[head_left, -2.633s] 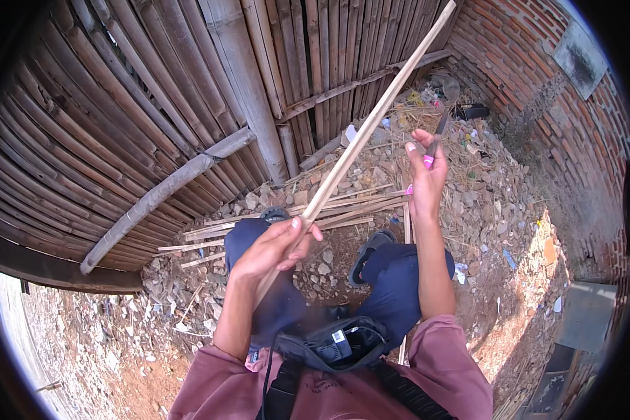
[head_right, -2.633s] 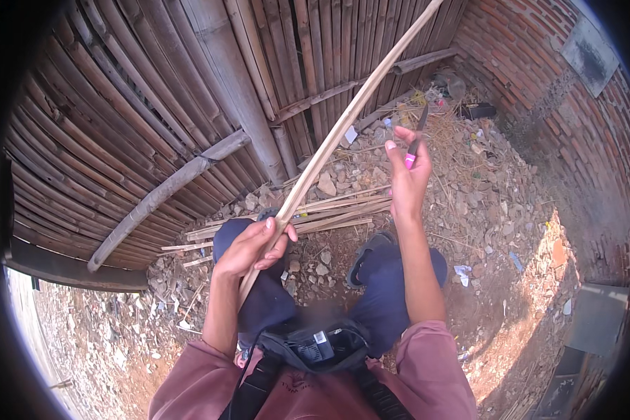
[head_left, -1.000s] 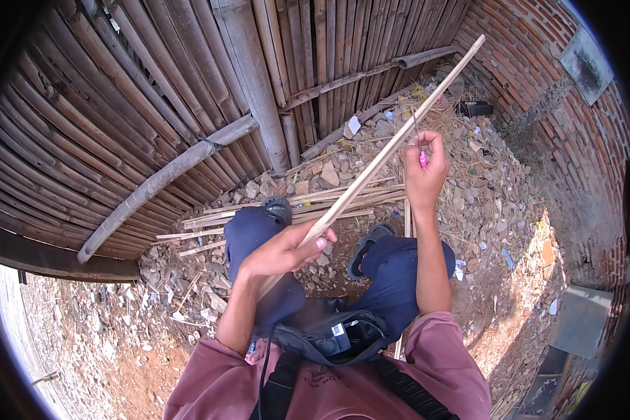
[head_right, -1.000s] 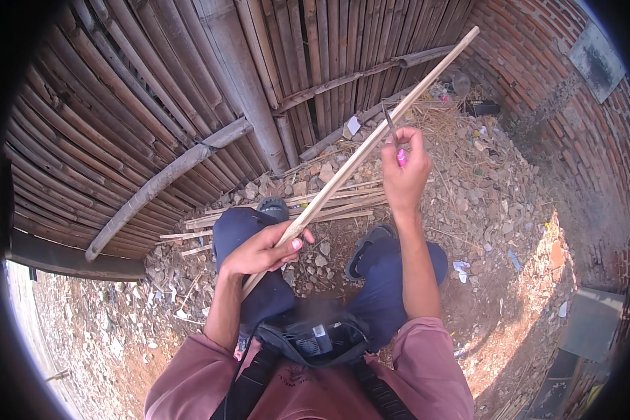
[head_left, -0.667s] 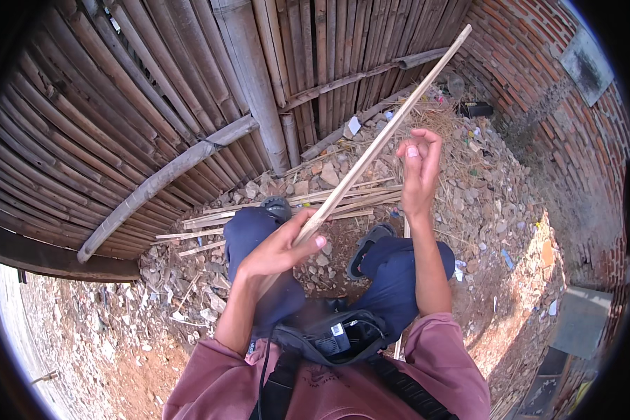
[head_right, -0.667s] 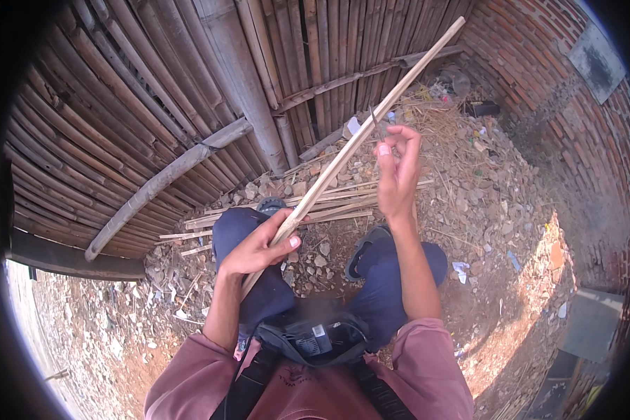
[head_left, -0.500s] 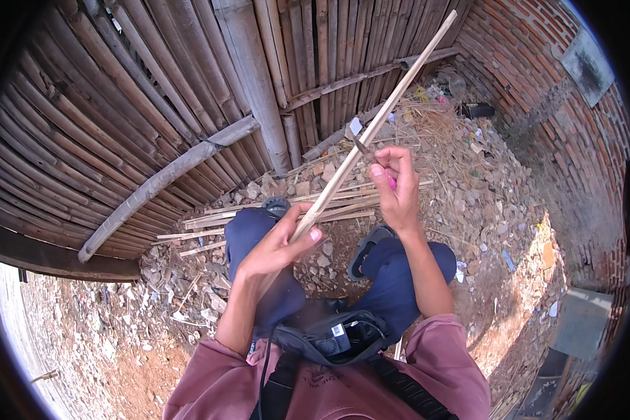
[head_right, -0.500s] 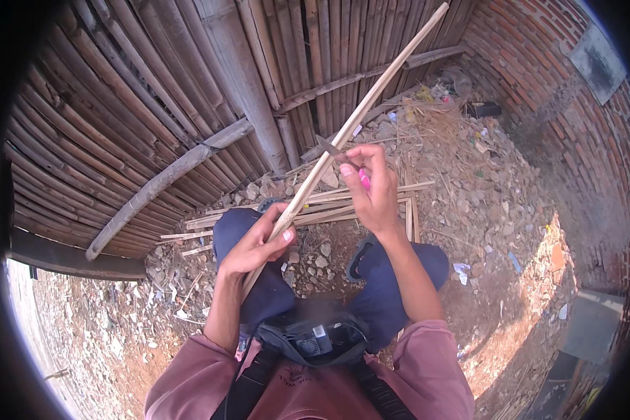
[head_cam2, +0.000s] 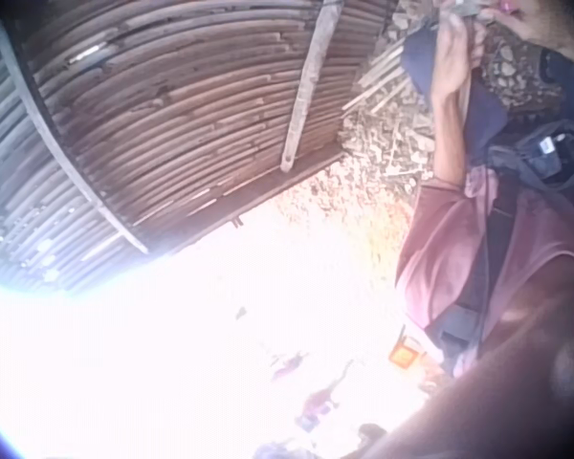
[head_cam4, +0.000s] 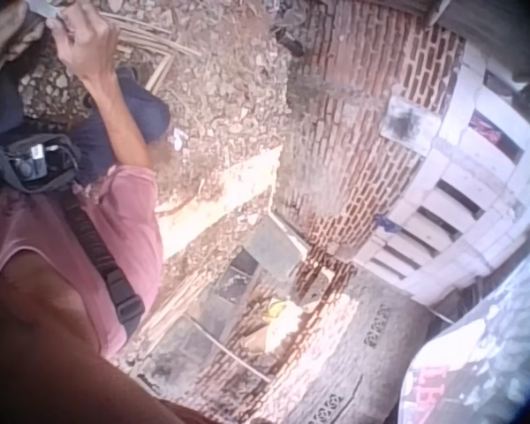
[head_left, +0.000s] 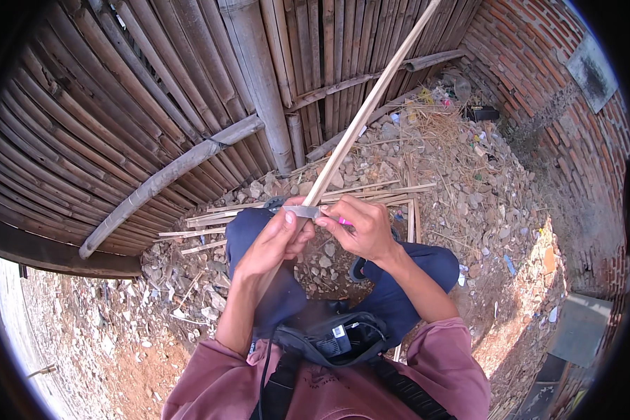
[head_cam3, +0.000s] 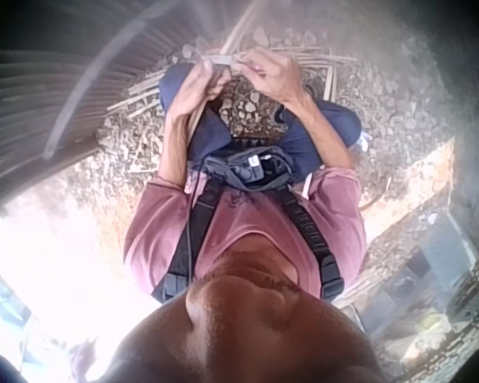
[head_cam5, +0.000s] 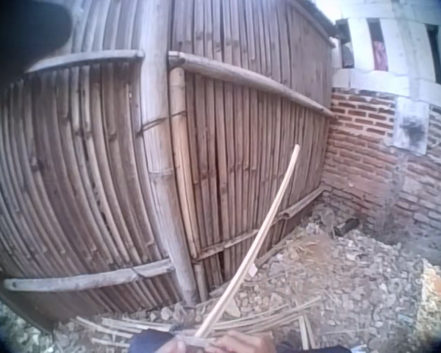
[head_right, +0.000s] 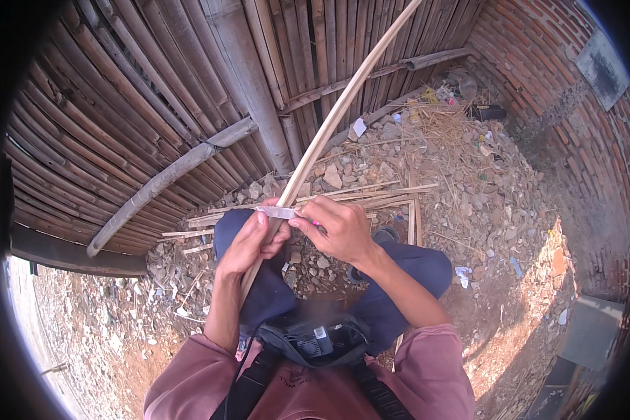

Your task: The person whittles a thin bamboo strip using a small blade, shaving off small sections of wood to shape the piece.

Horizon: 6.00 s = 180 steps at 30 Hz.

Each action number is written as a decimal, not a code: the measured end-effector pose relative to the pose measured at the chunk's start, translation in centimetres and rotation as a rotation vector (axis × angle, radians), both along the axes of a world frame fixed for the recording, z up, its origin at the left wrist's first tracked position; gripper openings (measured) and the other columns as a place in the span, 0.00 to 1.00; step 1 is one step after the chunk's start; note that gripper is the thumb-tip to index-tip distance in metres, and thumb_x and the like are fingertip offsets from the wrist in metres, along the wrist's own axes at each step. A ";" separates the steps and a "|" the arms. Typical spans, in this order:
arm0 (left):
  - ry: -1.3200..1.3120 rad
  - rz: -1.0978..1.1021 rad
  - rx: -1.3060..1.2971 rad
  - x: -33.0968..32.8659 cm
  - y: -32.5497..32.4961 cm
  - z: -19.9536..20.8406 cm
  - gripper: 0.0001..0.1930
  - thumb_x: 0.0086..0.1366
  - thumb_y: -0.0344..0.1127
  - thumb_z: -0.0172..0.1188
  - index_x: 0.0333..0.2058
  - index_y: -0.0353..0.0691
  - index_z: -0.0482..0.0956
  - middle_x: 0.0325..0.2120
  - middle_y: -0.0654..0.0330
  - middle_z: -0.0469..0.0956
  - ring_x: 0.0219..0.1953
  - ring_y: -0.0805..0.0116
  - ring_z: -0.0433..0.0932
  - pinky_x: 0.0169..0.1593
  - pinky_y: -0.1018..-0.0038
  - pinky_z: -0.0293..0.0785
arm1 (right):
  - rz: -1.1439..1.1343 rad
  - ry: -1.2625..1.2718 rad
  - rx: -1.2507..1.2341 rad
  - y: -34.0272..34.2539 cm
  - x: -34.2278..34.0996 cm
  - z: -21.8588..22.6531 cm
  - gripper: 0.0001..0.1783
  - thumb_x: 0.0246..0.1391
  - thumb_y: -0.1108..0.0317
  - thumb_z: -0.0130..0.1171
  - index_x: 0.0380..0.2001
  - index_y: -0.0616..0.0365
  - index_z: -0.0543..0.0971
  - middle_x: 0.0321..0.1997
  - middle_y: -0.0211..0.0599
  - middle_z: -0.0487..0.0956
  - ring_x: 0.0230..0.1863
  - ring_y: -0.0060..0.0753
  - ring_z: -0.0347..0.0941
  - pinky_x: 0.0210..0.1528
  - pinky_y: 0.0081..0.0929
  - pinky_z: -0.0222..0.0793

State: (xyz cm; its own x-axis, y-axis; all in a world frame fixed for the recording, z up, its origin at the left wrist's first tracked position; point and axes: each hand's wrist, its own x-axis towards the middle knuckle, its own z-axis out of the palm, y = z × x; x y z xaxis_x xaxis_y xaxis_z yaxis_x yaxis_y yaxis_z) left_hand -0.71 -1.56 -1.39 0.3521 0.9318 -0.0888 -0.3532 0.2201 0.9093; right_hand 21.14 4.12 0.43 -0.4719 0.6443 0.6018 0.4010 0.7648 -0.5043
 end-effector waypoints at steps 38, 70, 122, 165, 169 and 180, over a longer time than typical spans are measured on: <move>0.713 0.259 0.233 2.0 -0.9 2.1 0.16 0.81 0.42 0.52 0.46 0.33 0.80 0.16 0.61 0.70 0.20 0.74 0.70 0.27 0.68 0.67 | -0.247 0.179 -0.025 4.4 2.5 1.4 0.09 0.57 0.66 0.75 0.30 0.60 0.86 0.29 0.39 0.85 0.29 0.40 0.84 0.29 0.33 0.73; 0.832 0.195 0.205 0.6 -4.4 2.4 0.14 0.82 0.42 0.49 0.47 0.35 0.73 0.19 0.41 0.74 0.27 0.31 0.75 0.32 0.50 0.68 | -0.273 0.249 0.107 7.1 3.1 0.3 0.10 0.59 0.67 0.73 0.27 0.59 0.85 0.23 0.32 0.82 0.21 0.25 0.75 0.24 0.25 0.63; 0.675 0.220 0.065 -0.4 -6.7 1.1 0.17 0.83 0.41 0.48 0.48 0.32 0.78 0.17 0.63 0.68 0.21 0.73 0.68 0.29 0.68 0.67 | -0.029 0.064 0.146 -1.9 -1.9 -2.4 0.08 0.47 0.66 0.79 0.30 0.52 0.89 0.22 0.27 0.77 0.18 0.29 0.74 0.20 0.30 0.66; -0.007 -0.100 -0.258 -2.1 -9.7 -0.5 0.21 0.83 0.53 0.45 0.44 0.38 0.72 0.18 0.72 0.59 0.14 0.82 0.55 0.16 0.81 0.53 | 0.246 0.690 -1.027 5.1 7.0 1.3 0.32 0.72 0.51 0.59 0.68 0.64 0.73 0.28 0.18 0.69 0.18 0.05 0.51 0.20 0.13 0.42; 0.074 -0.163 -0.145 -0.6 -8.3 -0.9 0.21 0.83 0.52 0.45 0.44 0.38 0.72 0.19 0.68 0.64 0.17 0.80 0.62 0.22 0.80 0.67 | 0.259 0.782 -1.017 4.5 6.4 0.8 0.28 0.73 0.56 0.59 0.66 0.65 0.74 0.25 0.16 0.68 0.16 0.06 0.50 0.19 0.12 0.45; 0.566 -0.212 0.046 -1.1 -8.5 -1.1 0.14 0.81 0.40 0.56 0.47 0.33 0.81 0.23 0.70 0.73 0.23 0.82 0.70 0.29 0.79 0.70 | -0.122 1.056 -0.714 5.8 12.0 1.8 0.21 0.72 0.55 0.62 0.56 0.60 0.83 0.28 0.16 0.71 0.16 0.05 0.49 0.18 0.15 0.41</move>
State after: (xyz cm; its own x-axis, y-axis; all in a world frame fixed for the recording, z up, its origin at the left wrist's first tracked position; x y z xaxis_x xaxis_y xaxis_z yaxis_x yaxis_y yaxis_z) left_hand -1.84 -10.06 -2.48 0.4402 0.8538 -0.2780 0.2350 0.1892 0.9534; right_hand 33.10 9.94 2.20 0.1059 0.9828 0.1510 -0.3953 0.1810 -0.9006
